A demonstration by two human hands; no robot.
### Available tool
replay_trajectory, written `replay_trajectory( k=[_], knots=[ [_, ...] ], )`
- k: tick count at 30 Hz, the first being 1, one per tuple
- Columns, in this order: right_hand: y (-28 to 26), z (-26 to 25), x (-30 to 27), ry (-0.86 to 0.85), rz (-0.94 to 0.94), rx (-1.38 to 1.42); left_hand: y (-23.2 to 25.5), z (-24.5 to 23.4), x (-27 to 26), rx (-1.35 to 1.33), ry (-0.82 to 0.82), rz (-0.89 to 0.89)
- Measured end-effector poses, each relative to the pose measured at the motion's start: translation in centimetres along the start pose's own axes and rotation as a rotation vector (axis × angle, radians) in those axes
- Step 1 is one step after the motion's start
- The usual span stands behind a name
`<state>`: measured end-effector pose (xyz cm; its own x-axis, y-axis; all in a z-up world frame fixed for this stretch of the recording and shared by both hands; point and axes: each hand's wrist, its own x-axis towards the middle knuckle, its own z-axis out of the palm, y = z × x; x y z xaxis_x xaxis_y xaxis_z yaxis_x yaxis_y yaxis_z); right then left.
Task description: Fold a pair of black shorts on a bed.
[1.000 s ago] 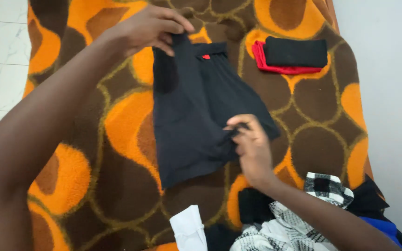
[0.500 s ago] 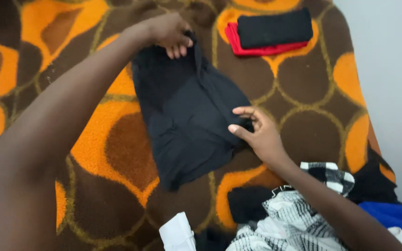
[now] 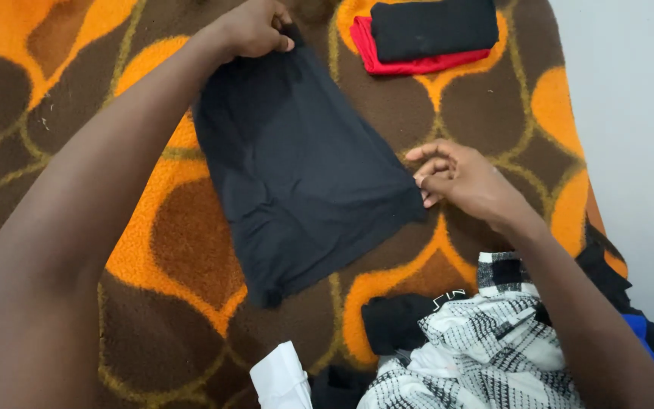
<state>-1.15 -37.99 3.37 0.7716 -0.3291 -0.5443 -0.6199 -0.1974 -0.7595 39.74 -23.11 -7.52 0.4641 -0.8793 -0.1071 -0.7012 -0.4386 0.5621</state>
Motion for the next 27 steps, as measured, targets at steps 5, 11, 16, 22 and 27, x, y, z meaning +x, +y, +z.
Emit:
replay_trajectory(
  k=[5,11,16,22,27],
  knots=[
    [0.8,-1.3,0.3,-0.022,-0.008,-0.035,1.1,-0.7,-1.7,-0.251,0.034,-0.182],
    [0.2,-0.5,0.3,0.012,0.003,-0.137,-0.5,-1.0,-2.1,-0.455,0.094,-0.161],
    [-0.5,1.5,0.2,0.149,-0.149,-0.482,0.2,-1.2,-2.7,-0.377,0.110,-0.083],
    [3.5,3.5,2.3,0.270,-0.348,-0.455,-1.7,-2.1,-2.0,-0.625,0.075,-0.052],
    [2.9,3.3,2.0,0.222,-0.382,-0.166,4.2,-7.1,-7.1,-0.708,0.143,-0.158]
  ],
)
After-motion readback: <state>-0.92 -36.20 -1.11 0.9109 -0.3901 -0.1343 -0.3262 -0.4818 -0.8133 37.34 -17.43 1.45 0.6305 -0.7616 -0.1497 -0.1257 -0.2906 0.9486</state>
